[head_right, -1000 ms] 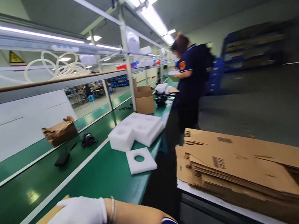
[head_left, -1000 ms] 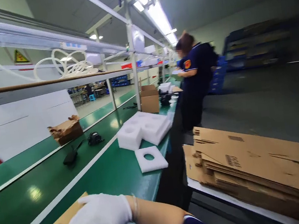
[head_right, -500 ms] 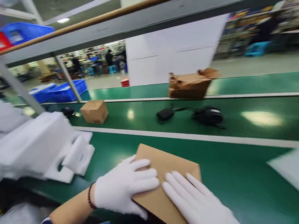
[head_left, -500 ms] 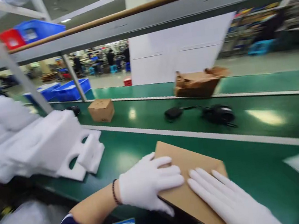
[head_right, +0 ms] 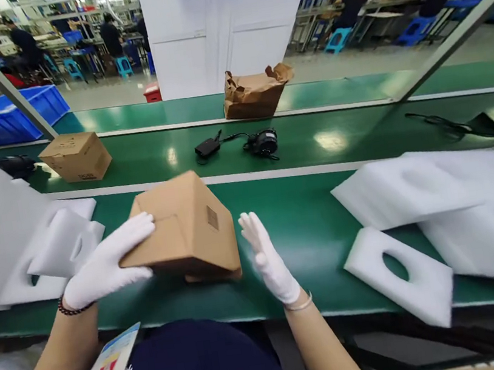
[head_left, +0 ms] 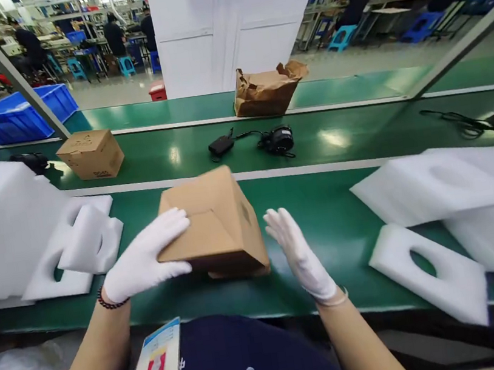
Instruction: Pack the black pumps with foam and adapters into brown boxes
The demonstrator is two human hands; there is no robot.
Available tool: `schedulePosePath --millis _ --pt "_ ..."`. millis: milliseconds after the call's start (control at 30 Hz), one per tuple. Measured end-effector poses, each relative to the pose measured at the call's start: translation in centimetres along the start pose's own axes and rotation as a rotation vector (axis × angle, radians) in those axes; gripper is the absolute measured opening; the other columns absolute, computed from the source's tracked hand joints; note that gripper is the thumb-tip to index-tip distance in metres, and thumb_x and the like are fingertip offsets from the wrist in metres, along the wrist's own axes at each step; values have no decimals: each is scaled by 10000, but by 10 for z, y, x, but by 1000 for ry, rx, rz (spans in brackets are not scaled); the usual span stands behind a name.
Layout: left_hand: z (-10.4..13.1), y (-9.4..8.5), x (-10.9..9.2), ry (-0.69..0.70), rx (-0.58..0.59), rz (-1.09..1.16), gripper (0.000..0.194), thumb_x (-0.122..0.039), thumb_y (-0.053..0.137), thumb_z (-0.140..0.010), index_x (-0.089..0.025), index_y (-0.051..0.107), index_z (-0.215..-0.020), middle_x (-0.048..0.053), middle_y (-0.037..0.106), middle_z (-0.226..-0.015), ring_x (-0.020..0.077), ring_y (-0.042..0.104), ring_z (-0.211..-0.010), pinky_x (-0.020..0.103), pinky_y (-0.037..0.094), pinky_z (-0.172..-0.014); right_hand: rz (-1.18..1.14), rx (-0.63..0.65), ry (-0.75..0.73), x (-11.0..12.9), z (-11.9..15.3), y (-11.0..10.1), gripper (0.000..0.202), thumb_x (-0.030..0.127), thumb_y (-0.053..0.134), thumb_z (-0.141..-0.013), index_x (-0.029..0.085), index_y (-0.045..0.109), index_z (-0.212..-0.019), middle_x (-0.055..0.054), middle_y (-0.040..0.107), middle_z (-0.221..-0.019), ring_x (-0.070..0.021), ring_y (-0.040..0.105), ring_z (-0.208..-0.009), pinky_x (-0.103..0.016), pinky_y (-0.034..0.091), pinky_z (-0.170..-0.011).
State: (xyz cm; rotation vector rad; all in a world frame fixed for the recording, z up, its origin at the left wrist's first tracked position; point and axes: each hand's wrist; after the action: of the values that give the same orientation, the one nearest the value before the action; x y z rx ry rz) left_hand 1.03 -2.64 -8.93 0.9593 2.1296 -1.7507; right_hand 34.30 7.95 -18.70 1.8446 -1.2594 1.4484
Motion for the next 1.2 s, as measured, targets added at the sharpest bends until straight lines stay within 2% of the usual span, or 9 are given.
schedulePosePath --millis 133,267,433,533,633,767,900,1033,1200 --pt "19 18 57 -331 -257 295 823 -677 586 -828 -160 458 -1455 146 469 -1502 365 434 -1387 478 368 -1163 -196 59 289 -36 -9 26 874 703 591 -815 273 325 -1529 -108 412 -1545 -280 437 -1393 -465 410 -1114" --pt "16 44 87 -458 -391 407 864 -719 545 -820 -83 491 -1402 191 564 -1399 375 511 -1315 450 450 -1094 178 -155 337 -40 -32 44 534 542 623 -779 156 672 -1145 -141 734 -1087 -286 696 -1011 -403 566 -885" --pt "-10 31 51 -356 -692 -63 842 -627 558 -870 -183 273 -1526 167 364 -1560 344 345 -1443 497 334 -1169 449 -234 245 -28 -45 34 307 444 535 -783 180 692 -770 -141 737 -790 -287 713 -775 -367 565 -685" --pt "-36 19 2 -33 -383 -452 807 -568 689 -787 -236 390 -1459 138 456 -1492 380 401 -1384 527 392 -1106 617 -197 120 -12 -41 29 294 423 539 -802 192 644 -653 -128 683 -666 -271 684 -679 -356 525 -649" --pt "-63 14 -25 -12 -146 -683 407 -273 538 -909 -220 552 -1312 122 663 -1216 321 603 -1092 442 513 -856 877 -160 -94 6 -34 20 441 462 469 -909 209 563 -560 -79 579 -532 -200 590 -538 -308 450 -565" --pt "-86 4 -14 -87 -272 -785 331 -214 402 -968 -225 644 -1194 92 728 -1024 274 626 -875 373 481 -695 920 -410 -221 27 -49 -22 575 541 295 -997 217 599 -631 -73 577 -567 -187 579 -573 -303 473 -626" --pt "-94 -8 5 -183 -487 -687 398 -316 369 -1002 -178 599 -1296 114 715 -1101 275 644 -931 380 499 -803 1035 -717 13 51 -101 -79 539 556 386 -968 108 650 -1107 -215 662 -1052 -327 627 -1017 -432 478 -892" --pt "-96 4 13 -361 -630 -498 438 -343 368 -987 -114 582 -1294 174 679 -1122 293 646 -1001 405 506 -873 969 -419 348 63 -132 -79 732 626 456 -921 61 494 -1386 -275 612 -1223 -378 616 -1094 -472 486 -887" --pt "-97 34 20 -428 -545 -46 366 -336 392 -961 -102 622 -1124 200 649 -1148 315 589 -1134 492 424 -1043 551 76 281 56 -135 -14 801 664 328 -952 140 278 -1556 -104 740 -902 -236 697 -716 -351 540 -705"
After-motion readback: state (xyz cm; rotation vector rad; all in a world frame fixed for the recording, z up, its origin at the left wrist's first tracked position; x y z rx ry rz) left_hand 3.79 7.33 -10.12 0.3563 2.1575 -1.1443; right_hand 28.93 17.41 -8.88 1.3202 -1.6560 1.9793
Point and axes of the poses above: each hand's wrist, its own z-axis away from the middle knuckle, its own y-axis out of the palm, x = y × z
